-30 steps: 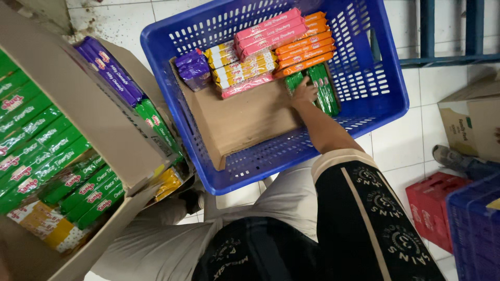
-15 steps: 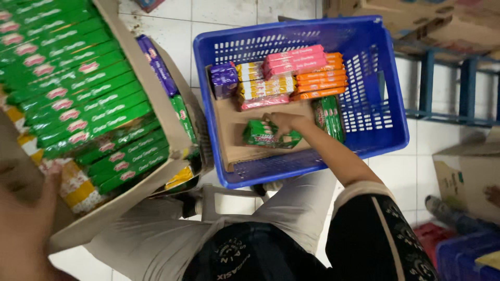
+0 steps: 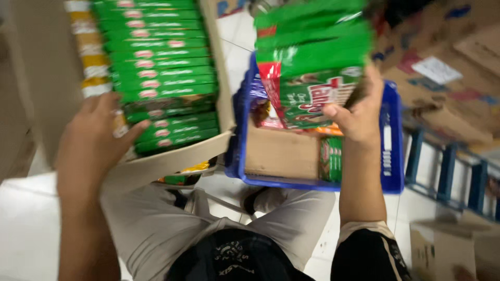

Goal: The person transfers stacks of packaged snacks from a blue basket into a cardboard box. They handle green, pink, orange, and yellow snack packs, arranging them in layers inside the box.

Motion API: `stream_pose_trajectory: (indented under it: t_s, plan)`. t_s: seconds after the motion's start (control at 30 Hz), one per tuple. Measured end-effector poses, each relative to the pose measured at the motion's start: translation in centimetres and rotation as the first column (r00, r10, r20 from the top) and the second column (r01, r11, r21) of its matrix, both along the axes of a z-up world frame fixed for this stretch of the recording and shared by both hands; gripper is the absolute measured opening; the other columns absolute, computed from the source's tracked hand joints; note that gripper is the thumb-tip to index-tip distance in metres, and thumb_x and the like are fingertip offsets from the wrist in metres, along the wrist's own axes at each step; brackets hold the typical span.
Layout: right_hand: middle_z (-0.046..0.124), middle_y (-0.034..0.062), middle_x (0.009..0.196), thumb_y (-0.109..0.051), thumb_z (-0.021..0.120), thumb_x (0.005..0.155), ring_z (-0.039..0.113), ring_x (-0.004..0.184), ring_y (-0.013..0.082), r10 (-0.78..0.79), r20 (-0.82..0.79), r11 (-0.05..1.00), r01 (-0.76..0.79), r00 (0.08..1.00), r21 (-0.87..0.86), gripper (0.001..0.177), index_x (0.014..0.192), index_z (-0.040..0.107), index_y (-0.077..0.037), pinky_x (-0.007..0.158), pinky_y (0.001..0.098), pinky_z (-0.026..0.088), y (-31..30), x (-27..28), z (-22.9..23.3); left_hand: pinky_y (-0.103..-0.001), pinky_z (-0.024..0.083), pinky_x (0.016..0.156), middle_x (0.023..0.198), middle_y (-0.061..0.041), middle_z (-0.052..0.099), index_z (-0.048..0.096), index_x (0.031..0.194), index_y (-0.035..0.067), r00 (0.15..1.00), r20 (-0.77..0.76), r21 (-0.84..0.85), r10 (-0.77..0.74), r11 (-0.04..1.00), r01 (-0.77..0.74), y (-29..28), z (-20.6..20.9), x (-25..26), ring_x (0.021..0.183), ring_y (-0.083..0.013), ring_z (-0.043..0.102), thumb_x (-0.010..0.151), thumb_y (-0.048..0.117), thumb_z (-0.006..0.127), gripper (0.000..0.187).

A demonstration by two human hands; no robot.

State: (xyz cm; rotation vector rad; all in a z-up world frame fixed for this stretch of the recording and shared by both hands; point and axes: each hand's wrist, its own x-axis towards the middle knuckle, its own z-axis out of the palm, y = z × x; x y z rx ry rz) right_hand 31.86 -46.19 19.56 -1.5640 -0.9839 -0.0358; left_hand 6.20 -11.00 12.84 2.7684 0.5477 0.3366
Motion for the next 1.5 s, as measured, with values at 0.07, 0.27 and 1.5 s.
stream_pose_trajectory:
  t_s: [0.07,0.27,1.5]
  plan:
    - [0.057,0.0081,0.124,-0.038,0.080,0.078,0.057,0.116,0.0195,0.039,0.011,0.999,-0.038,0.999,-0.017,0.073,0.133,0.047,-0.004,0.103,0.0345,0.049,2.6,-1.6,0.4,-0.056,0.050,0.066,0.116,-0.018,0.064,0.058,0.129,0.004,0.998,-0.006,-0.068,0.057,0.996,-0.058,-0.5,1.3,0.1,0.092,-0.0422,0.064,0.090,0.041,0.075,0.056]
    - [0.046,0.0156,0.151,-0.029,0.074,0.097,0.050,0.139,0.0302,0.498,0.142,0.825,-0.416,0.856,-0.383,0.070,0.150,0.036,-0.004,0.118,0.0437,0.046,15.4,-7.7,6.1,-0.035,0.048,0.073,0.103,-0.015,0.061,0.044,0.119,-0.001,0.785,0.544,-0.516,0.296,0.856,0.035,-0.1,3.1,-0.7,0.095,-0.0238,0.062,0.100,-0.007,0.049,0.021]
    - [0.044,0.0224,0.106,0.013,0.044,0.102,0.047,0.103,0.0333,-0.445,0.300,0.821,0.518,0.844,-0.240,0.016,0.109,0.036,0.001,0.091,0.0398,0.041,-4.9,-2.5,-11.6,-0.052,0.055,0.054,0.088,-0.003,0.067,0.059,0.119,0.016,0.837,-0.434,-0.408,-0.333,0.901,0.147,-0.7,3.2,1.0,0.074,-0.0338,0.070,0.088,0.049,0.069,0.046]
